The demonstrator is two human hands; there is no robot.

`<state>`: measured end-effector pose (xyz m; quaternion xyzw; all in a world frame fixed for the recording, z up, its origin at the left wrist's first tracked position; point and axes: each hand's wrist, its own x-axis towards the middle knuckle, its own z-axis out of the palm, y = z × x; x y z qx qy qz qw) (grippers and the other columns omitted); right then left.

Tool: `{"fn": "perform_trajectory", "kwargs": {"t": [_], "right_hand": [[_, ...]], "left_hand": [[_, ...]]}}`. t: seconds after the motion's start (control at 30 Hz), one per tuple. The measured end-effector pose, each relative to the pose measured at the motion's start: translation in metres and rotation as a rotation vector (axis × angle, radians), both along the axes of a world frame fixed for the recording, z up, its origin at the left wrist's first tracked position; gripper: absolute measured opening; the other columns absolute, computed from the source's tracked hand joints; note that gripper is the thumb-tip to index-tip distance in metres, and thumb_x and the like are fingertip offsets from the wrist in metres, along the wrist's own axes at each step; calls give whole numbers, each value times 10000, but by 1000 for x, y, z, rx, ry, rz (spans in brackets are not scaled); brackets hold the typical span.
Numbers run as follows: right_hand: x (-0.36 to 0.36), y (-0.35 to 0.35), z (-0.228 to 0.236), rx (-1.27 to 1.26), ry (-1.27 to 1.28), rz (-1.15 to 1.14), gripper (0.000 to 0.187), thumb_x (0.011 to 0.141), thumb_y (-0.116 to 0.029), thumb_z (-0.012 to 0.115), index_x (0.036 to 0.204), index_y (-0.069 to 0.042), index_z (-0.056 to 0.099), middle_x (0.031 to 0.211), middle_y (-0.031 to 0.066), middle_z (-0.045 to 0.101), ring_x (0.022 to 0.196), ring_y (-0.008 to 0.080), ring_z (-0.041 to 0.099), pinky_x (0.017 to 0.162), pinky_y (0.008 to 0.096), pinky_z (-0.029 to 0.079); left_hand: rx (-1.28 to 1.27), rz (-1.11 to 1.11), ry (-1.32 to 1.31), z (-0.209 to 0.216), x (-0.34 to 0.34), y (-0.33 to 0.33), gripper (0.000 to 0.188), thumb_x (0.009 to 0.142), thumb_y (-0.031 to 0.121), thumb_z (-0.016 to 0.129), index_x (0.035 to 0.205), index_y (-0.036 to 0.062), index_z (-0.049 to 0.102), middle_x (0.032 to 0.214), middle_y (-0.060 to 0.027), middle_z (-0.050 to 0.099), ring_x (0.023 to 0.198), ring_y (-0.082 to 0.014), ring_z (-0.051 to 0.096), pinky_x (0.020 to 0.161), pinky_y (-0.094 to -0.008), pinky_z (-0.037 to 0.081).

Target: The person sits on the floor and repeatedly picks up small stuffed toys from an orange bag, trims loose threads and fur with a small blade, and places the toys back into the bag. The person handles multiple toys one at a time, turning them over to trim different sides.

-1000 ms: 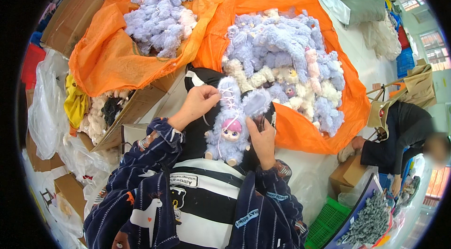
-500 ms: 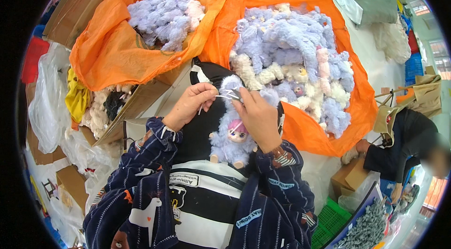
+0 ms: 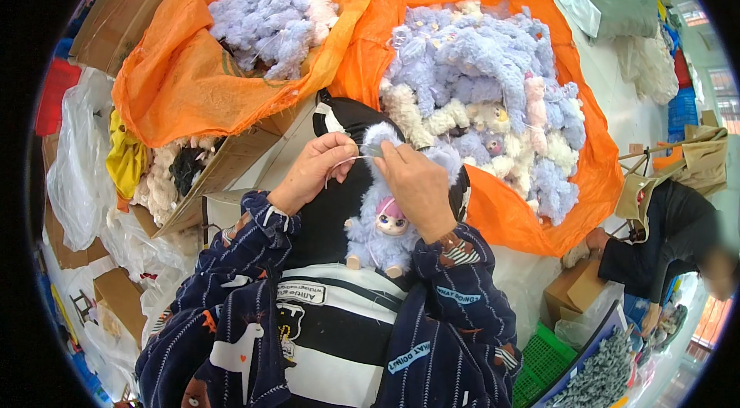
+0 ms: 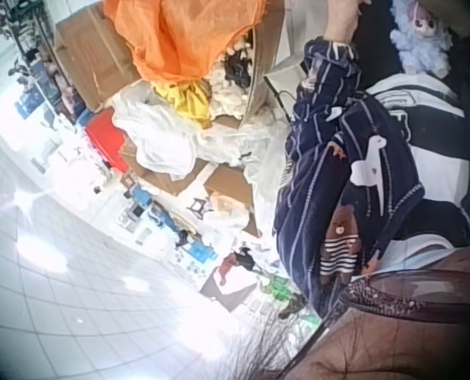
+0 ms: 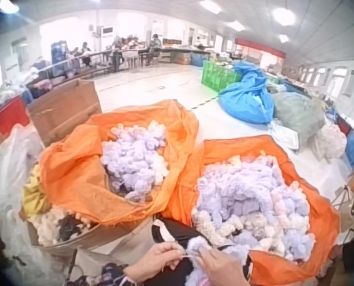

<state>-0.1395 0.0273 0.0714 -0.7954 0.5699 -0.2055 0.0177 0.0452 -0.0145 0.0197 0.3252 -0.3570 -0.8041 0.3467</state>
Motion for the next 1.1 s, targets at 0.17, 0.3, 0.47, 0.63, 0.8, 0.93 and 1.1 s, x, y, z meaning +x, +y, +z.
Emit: {"fn": "perform_trajectory", "kwargs": {"t": [0.17, 0.3, 0.47, 0.63, 0.8, 0.93, 1.1], "right_hand": [[1, 0, -2, 0, 10, -16, 165, 800, -210, 646, 895, -107, 558, 697, 47, 520, 630, 209, 585, 510, 316, 452], [0, 2, -4, 30, 0, -60, 161, 807, -208, 637, 907, -103, 567, 711, 51, 533, 647, 237, 590, 518, 332, 457], [-19, 20, -1, 32, -557, -206, 189, 797, -129, 668, 951, -40, 606, 782, 64, 610, 632, 167, 585, 562, 291, 465], [-54, 83, 12, 470, -881, -536, 202, 780, -115, 695, 926, 10, 631, 733, 27, 615, 659, 60, 529, 593, 222, 437], [-32, 134, -5, 525, -712, -427, 251, 807, -149, 671, 947, 52, 618, 724, 112, 616, 665, 98, 560, 601, 251, 453], [-27, 140, -26, 435, -845, -506, 271, 830, -136, 636, 1012, 61, 597, 761, 83, 612, 689, 73, 518, 623, 242, 441], [-24, 124, -19, 468, -946, -524, 241, 824, -121, 617, 990, 52, 592, 759, 39, 617, 680, 54, 505, 616, 239, 437]], "left_hand": [[-106, -39, -46, 2, -2, 3, 105, 901, 164, 570, 891, 62, 592, 725, 21, 554, 621, -47, 501, 561, -193, 424], [-136, -64, -49, 5, -2, 3, 106, 902, 155, 565, 877, 54, 591, 730, 20, 553, 636, -50, 506, 573, -191, 423], [-766, 91, -634, 0, 36, -14, 175, 854, 172, 619, 813, 2, 612, 838, -49, 599, 769, -144, 562, 703, -280, 452], [-869, 51, -971, 38, 65, 19, 178, 802, 159, 657, 866, -4, 624, 880, -114, 619, 758, -181, 592, 675, -277, 465], [-250, -567, -310, 28, 34, 80, 340, 918, 172, 540, 1196, -22, 515, 978, -45, 617, 849, -98, 568, 758, -246, 466], [-70, -620, -151, 15, 4, 82, 390, 921, 176, 538, 1250, -16, 457, 1131, -64, 579, 979, -113, 561, 844, -261, 451], [321, -373, 50, 0, -33, 85, 356, 884, 145, 597, 1193, -4, 503, 1083, -74, 599, 938, -133, 592, 795, -288, 491]]}}
